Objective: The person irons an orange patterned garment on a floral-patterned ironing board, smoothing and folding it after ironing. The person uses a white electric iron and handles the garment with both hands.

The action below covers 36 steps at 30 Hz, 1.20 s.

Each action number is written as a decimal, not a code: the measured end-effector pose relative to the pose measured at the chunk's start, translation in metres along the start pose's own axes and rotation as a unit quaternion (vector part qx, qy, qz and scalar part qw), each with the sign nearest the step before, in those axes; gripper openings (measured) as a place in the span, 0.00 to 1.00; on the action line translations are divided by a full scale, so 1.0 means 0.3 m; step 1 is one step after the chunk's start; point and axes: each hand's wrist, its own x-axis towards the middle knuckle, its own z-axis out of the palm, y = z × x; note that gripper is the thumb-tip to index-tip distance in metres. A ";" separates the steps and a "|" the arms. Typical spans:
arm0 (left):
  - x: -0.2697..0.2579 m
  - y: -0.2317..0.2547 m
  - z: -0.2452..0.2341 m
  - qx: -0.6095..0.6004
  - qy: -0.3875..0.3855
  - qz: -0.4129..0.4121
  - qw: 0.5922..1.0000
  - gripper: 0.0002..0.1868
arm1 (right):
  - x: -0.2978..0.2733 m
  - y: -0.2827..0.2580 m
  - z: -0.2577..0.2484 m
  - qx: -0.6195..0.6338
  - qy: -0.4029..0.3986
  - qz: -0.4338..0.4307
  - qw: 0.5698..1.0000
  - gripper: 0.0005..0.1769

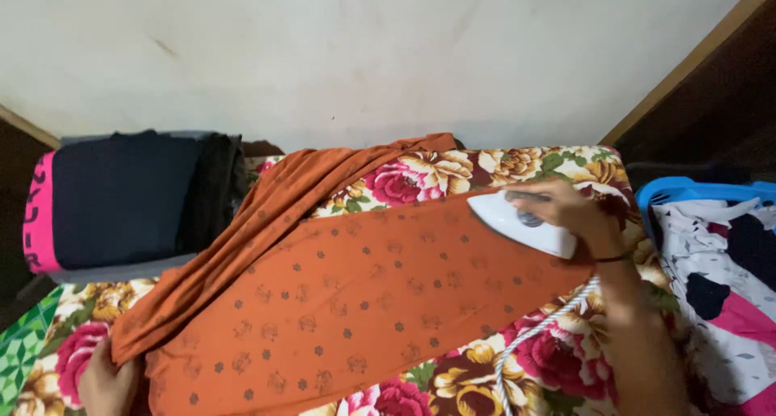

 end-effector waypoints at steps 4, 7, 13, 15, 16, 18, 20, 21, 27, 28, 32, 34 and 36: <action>-0.018 0.032 -0.016 -0.015 -0.003 0.013 1.000 0.35 | -0.050 -0.043 -0.005 -0.025 -0.089 0.073 0.993 0.28; -0.093 0.197 -0.090 0.042 -0.038 -0.038 0.998 0.41 | 0.003 -0.013 0.093 -0.074 -0.205 -0.035 0.975 0.28; -0.168 0.268 -0.116 0.006 0.013 -0.004 1.000 0.37 | -0.118 -0.276 0.544 -0.131 -0.394 -0.172 0.894 0.28; -0.185 0.279 -0.114 -0.009 0.049 -0.003 0.999 0.32 | -0.199 -0.376 0.665 -0.168 -0.420 -0.227 0.863 0.29; -0.187 0.257 -0.101 -0.007 0.044 -0.007 0.999 0.32 | -0.209 -0.370 0.663 -0.166 -0.425 -0.224 0.861 0.29; -0.172 0.217 -0.083 -0.022 0.074 0.041 0.996 0.31 | -0.221 -0.367 0.658 -0.183 -0.413 -0.225 0.864 0.28; -0.207 0.251 -0.132 -0.041 0.052 0.025 0.997 0.24 | -0.196 -0.235 0.567 -0.155 -0.410 -0.229 0.869 0.28; -0.216 0.272 -0.157 -0.062 0.031 0.010 0.998 0.18 | -0.177 -0.174 0.520 -0.129 -0.406 -0.233 0.875 0.28; -0.247 0.289 -0.330 0.107 -0.185 -0.098 0.972 0.50 | -0.194 0.105 0.116 -0.092 -0.327 -0.558 0.757 0.15; -0.267 0.306 -0.354 0.108 -0.182 -0.104 0.972 0.50 | -0.188 0.113 0.143 -0.090 -0.331 -0.562 0.753 0.15; -0.307 0.270 -0.378 0.033 -0.183 -0.158 0.970 0.26 | -0.173 0.043 0.304 -0.146 -0.369 -0.076 0.915 0.30; -0.285 0.144 -0.314 0.053 -0.163 -0.139 0.975 0.23 | -0.191 -0.084 0.446 -0.095 -0.393 -0.137 0.904 0.29; -0.241 -0.037 -0.219 0.071 -0.043 -0.045 0.996 0.19 | -0.229 -0.257 0.620 -0.135 -0.399 -0.232 0.877 0.28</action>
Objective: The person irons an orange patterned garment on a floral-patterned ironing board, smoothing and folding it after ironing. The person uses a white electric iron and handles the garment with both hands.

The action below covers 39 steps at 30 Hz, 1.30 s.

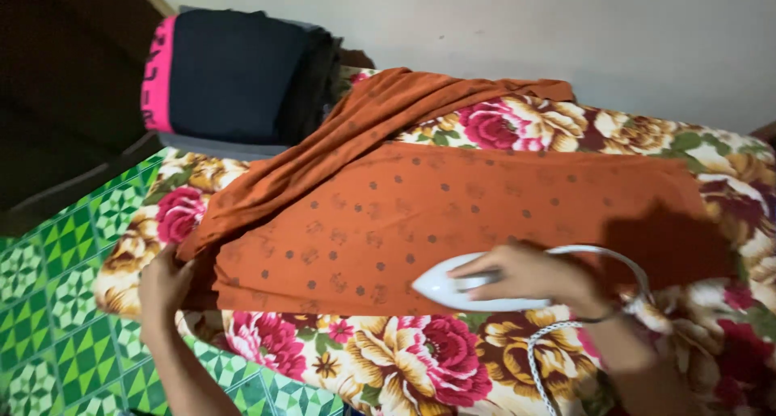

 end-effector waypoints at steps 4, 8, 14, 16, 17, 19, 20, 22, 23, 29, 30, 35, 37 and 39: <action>0.033 -0.092 0.057 -0.156 0.015 -0.049 0.986 0.18 | 0.293 -0.326 0.146 -0.040 -0.029 0.044 0.998 0.26; 0.008 -0.024 -0.020 -0.239 0.005 -0.020 0.971 0.13 | 0.547 -0.476 0.374 -0.015 0.033 -0.069 0.997 0.24; 0.034 -0.075 0.027 -0.279 0.002 0.022 0.960 0.10 | 0.785 -0.612 0.525 -0.112 0.101 -0.116 0.982 0.24; 0.011 -0.066 0.017 -0.267 -0.018 0.032 0.963 0.09 | 0.753 -0.633 0.466 -0.103 0.098 -0.139 0.980 0.25; -0.004 -0.057 0.013 -0.274 -0.024 0.023 0.961 0.09 | 0.728 -0.623 0.440 -0.126 0.080 -0.100 0.984 0.28; -0.030 -0.032 0.011 -0.286 -0.038 0.031 0.957 0.10 | 0.669 -0.553 0.373 -0.150 0.073 -0.048 0.985 0.31; -0.041 -0.017 0.013 -0.313 -0.034 0.004 0.949 0.14 | 0.632 -0.491 0.333 -0.150 0.097 -0.050 0.983 0.28; -0.007 -0.093 0.093 -0.342 -0.040 -0.010 0.939 0.19 | 0.523 -0.373 0.220 -0.150 0.133 -0.040 0.979 0.25; 0.044 -0.179 0.173 -0.261 -0.012 0.003 0.965 0.23 | 0.449 -0.317 0.149 -0.135 0.129 0.007 0.982 0.25; -0.179 0.977 -0.481 0.036 -0.078 -0.074 0.994 0.34 | -0.060 0.053 -0.180 0.054 0.204 0.152 0.966 0.24; -0.421 1.250 -0.627 0.088 -0.096 -0.104 0.986 0.36 | -0.134 0.140 -0.205 0.119 0.247 0.157 0.949 0.25; 0.269 0.241 0.277 -0.396 0.094 0.063 0.911 0.13 | -0.511 0.375 -0.329 0.167 0.387 0.232 0.877 0.27; 0.297 0.284 0.375 -0.514 0.139 0.101 0.840 0.12 | -0.632 0.543 -0.391 0.127 0.423 0.240 0.864 0.28; 0.127 0.590 0.102 -0.623 -0.077 0.177 0.758 0.22 | -0.736 0.674 -0.445 -0.075 0.449 0.339 0.824 0.25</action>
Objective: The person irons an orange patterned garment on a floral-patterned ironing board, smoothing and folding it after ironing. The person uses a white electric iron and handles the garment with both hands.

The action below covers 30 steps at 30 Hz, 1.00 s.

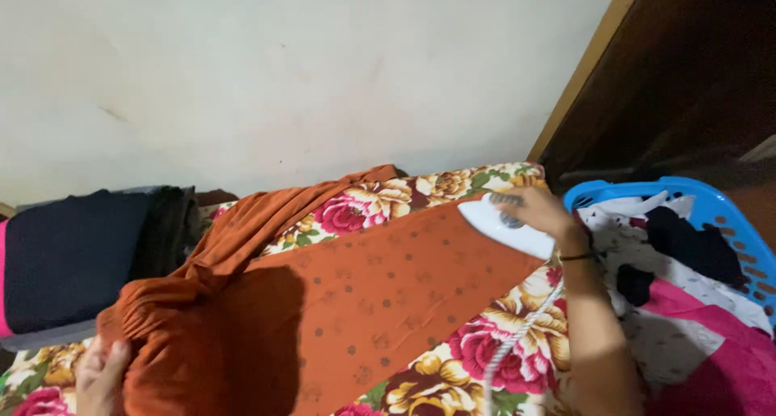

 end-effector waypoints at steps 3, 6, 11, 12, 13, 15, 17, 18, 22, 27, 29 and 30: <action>-0.063 0.450 0.380 -0.048 -0.067 -0.043 0.996 0.25 | 0.003 0.017 -0.107 0.051 0.062 0.091 0.993 0.23; 0.001 0.560 0.559 0.087 -0.076 -0.001 0.993 0.29 | 0.194 0.302 -0.053 0.260 0.273 0.013 0.926 0.26; -0.036 0.495 0.857 -0.084 -0.055 -0.080 0.992 0.17 | 0.205 0.180 0.041 0.430 0.369 -0.007 0.824 0.21; -0.039 0.467 0.910 -0.079 -0.049 -0.122 0.988 0.18 | 0.203 0.150 0.065 0.449 0.375 -0.007 0.811 0.21; -0.081 0.480 0.944 -0.079 -0.047 -0.121 0.988 0.18 | 0.215 0.188 0.113 0.450 0.373 -0.009 0.811 0.21; -0.159 0.502 1.015 -0.019 -0.045 -0.307 0.950 0.58 | 0.247 0.262 0.210 0.398 0.401 -0.034 0.825 0.22; -0.189 0.390 0.994 -0.020 -0.091 -0.291 0.952 0.61 | 0.243 0.315 0.250 0.409 0.392 -0.034 0.823 0.23; -0.206 0.332 0.978 -0.021 -0.139 -0.276 0.951 0.65 | 0.241 0.337 0.275 0.419 0.386 -0.032 0.821 0.25; -0.208 0.007 0.901 -0.032 -0.134 -0.223 0.965 0.63 | 0.274 0.442 0.334 0.427 0.362 -0.004 0.829 0.21; -0.225 0.076 0.892 0.042 -0.152 -0.174 0.972 0.60 | 0.268 0.435 0.311 0.433 0.337 -0.094 0.831 0.29; -0.218 0.137 0.897 0.008 -0.105 -0.201 0.974 0.60 | 0.126 0.254 0.231 0.395 0.336 -0.074 0.852 0.32; -0.216 0.167 0.900 -0.026 -0.062 -0.226 0.972 0.59 | 0.049 0.168 0.190 0.354 0.338 -0.050 0.871 0.36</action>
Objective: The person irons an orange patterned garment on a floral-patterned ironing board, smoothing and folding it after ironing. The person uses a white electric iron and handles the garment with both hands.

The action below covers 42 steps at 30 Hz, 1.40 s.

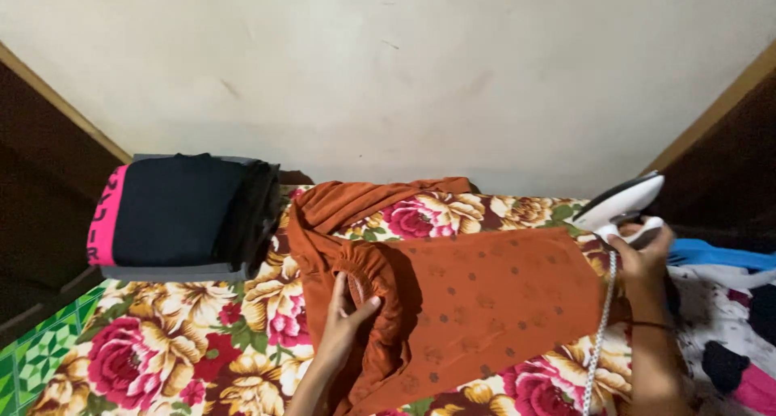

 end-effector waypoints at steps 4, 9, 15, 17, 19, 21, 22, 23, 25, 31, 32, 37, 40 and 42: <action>-0.035 0.091 -0.012 -0.232 -0.010 -0.029 0.972 0.58 | -0.218 -0.275 0.094 -0.183 0.200 -0.216 0.938 0.35; -0.076 0.079 0.010 -0.003 -0.133 -0.010 0.991 0.66 | -0.573 -0.631 0.350 -0.035 -0.265 -0.112 0.957 0.04; 0.013 -0.039 -0.033 0.068 -0.178 -0.006 0.982 0.66 | -0.886 -0.738 0.676 -0.166 -0.460 -0.166 0.856 0.49; 0.000 0.025 -0.056 0.058 -0.163 0.079 0.982 0.40 | -0.877 -0.769 0.757 -0.180 -0.440 -0.148 0.867 0.44; 0.002 0.069 -0.085 0.050 -0.148 0.164 0.974 0.15 | -0.868 -0.779 0.821 -0.192 -0.418 -0.131 0.878 0.40; 0.021 0.092 -0.116 0.098 -0.033 0.188 0.977 0.18 | -0.855 -0.769 0.868 -0.151 -0.372 -0.202 0.893 0.17; 0.064 0.100 -0.159 0.099 -0.031 0.191 0.976 0.18 | -0.838 -0.794 0.860 -0.149 -0.372 -0.205 0.893 0.17; 0.105 0.106 -0.203 0.064 0.099 0.127 0.985 0.21 | -0.824 -0.819 0.850 -0.117 -0.387 -0.210 0.890 0.16; 0.134 0.169 -0.260 0.029 0.228 0.060 0.971 0.27 | -0.790 -0.879 0.824 -0.084 -0.402 -0.214 0.886 0.17; 0.171 0.363 -0.309 -0.174 0.267 0.114 0.941 0.32 | -0.700 -0.918 0.763 -0.018 -0.558 -0.177 0.811 0.27; 0.172 0.385 -0.308 -0.158 0.253 0.097 0.950 0.32 | -0.693 -0.867 0.768 0.014 -0.526 -0.174 0.833 0.24; 0.232 0.368 -0.296 -0.245 0.172 0.092 0.950 0.18 | -0.575 -0.815 0.729 0.064 -0.385 -0.064 0.918 0.19; 0.207 0.379 -0.236 -0.218 0.150 0.046 0.963 0.28 | -0.496 -0.859 0.690 0.127 -0.341 0.045 0.930 0.21; 0.231 0.349 -0.213 -0.146 0.144 0.061 0.977 0.33 | -0.474 -0.832 0.684 0.100 -0.325 0.049 0.939 0.27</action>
